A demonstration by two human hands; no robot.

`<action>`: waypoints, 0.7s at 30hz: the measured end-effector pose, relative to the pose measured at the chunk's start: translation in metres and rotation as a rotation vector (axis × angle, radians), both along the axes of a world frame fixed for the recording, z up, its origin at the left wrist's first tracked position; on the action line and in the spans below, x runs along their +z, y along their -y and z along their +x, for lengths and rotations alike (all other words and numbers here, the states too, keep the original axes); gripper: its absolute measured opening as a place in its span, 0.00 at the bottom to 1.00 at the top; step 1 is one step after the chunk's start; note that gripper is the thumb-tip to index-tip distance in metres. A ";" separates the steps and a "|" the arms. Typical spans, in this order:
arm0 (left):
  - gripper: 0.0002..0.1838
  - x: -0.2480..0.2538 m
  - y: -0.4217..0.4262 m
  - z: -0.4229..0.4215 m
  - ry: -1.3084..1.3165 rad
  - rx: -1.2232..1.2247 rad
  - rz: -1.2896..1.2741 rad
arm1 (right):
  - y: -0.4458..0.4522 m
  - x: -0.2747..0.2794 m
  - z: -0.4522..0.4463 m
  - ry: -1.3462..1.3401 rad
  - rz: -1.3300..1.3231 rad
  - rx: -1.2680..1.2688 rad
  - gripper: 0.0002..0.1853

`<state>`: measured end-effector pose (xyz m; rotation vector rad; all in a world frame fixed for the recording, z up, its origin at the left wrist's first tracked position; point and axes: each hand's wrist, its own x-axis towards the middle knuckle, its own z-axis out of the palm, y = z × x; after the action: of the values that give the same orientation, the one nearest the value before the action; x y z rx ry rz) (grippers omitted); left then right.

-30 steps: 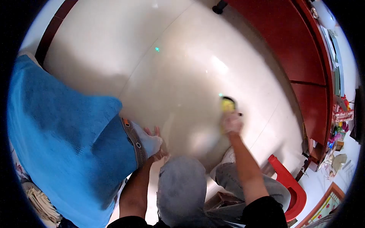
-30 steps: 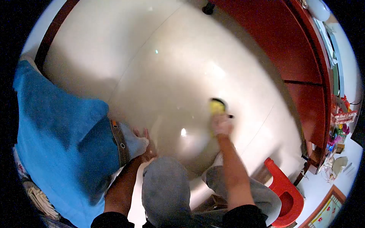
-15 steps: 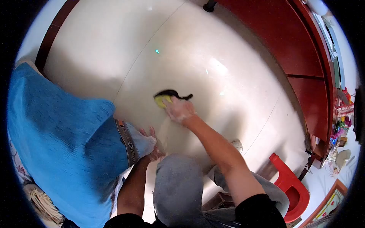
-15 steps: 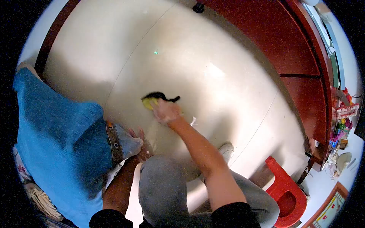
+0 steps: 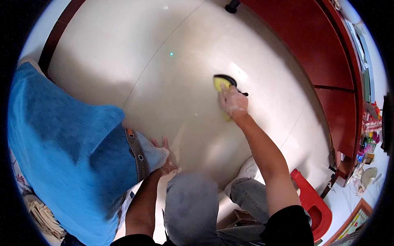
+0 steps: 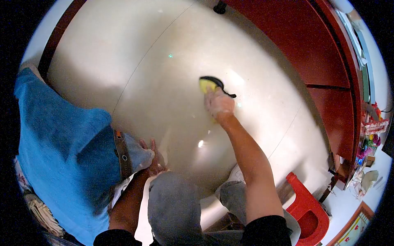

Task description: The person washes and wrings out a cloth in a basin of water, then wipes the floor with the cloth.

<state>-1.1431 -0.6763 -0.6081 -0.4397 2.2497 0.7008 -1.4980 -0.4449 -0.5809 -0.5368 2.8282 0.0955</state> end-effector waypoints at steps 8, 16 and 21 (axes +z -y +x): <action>0.81 -0.002 0.001 0.002 0.013 -0.011 0.026 | -0.025 -0.006 -0.091 -0.167 0.068 -0.184 0.26; 0.83 0.000 0.005 -0.002 0.014 -0.057 0.034 | -0.092 -0.020 -0.012 0.030 0.003 0.237 0.20; 0.84 -0.001 0.010 -0.003 0.011 -0.099 0.051 | -0.157 0.000 -0.051 -0.122 -0.104 -0.799 0.29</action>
<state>-1.1463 -0.6861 -0.6087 -0.3052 2.2215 0.7006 -1.5486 -0.2879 -0.5809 0.6147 2.9417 -0.1775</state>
